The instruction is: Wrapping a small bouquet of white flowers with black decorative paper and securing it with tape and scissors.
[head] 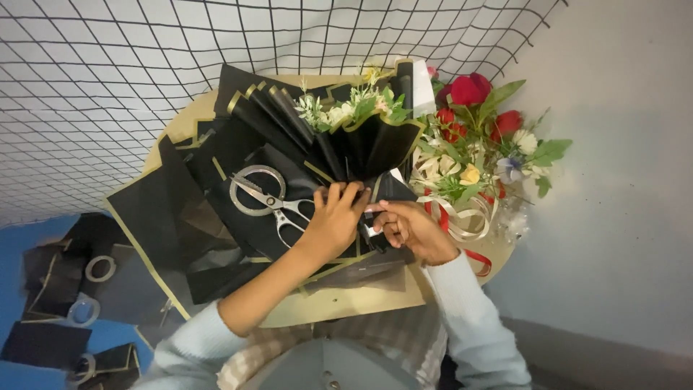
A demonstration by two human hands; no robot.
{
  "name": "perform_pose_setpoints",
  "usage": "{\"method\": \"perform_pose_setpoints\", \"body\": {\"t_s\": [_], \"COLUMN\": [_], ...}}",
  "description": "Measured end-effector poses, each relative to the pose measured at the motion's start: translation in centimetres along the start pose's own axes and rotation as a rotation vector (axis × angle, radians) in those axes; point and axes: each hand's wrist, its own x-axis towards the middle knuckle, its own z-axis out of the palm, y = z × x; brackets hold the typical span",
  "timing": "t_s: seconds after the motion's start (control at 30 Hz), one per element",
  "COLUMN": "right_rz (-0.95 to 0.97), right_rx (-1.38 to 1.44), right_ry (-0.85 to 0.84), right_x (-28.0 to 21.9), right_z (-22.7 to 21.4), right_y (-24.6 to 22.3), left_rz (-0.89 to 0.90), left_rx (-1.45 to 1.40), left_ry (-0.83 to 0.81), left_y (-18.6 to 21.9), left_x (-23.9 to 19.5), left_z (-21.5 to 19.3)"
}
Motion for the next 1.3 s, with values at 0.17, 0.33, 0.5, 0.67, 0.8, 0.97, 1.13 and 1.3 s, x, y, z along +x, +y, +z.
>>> {"method": "perform_pose_setpoints", "body": {"t_s": [0.17, 0.33, 0.5, 0.67, 0.8, 0.97, 1.13, 1.3], "right_rz": [0.018, 0.048, 0.192, -0.208, -0.906, -0.995, -1.078, -1.11], "right_rx": [-0.035, -0.136, -0.355, -0.604, -1.146, -1.227, -1.35, -1.362], "right_ry": [0.021, 0.053, -0.047, 0.009, 0.15, 0.074, 0.119, 0.153], "right_x": [-0.3, 0.4, -0.7, -3.0, -0.9, -0.5, -1.3, -1.8], "right_z": [0.5, 0.0, 0.6, -0.1, -1.3, 0.4, 1.2, 1.3], "right_y": [-0.4, -0.1, -1.2, -1.0, 0.8, 1.1, 2.7, 3.7], "left_rz": [0.035, 0.068, 0.046, 0.033, 0.017, 0.048, 0.056, 0.079], "left_rx": [0.017, 0.067, 0.125, 0.085, 0.063, 0.015, 0.049, 0.129], "left_ry": [0.017, 0.011, -0.175, -0.232, -0.225, -0.154, -0.123, -0.062], "left_y": [-0.6, -0.7, -0.6, -0.9, -1.1, -2.2, -1.7, -1.4], "left_x": [-0.3, -0.5, -0.1, 0.2, 0.5, 0.3, -0.1, -0.7], "left_z": [1.1, 1.3, 0.3, 0.4, 0.0, 0.3, -0.2, -0.6]}}
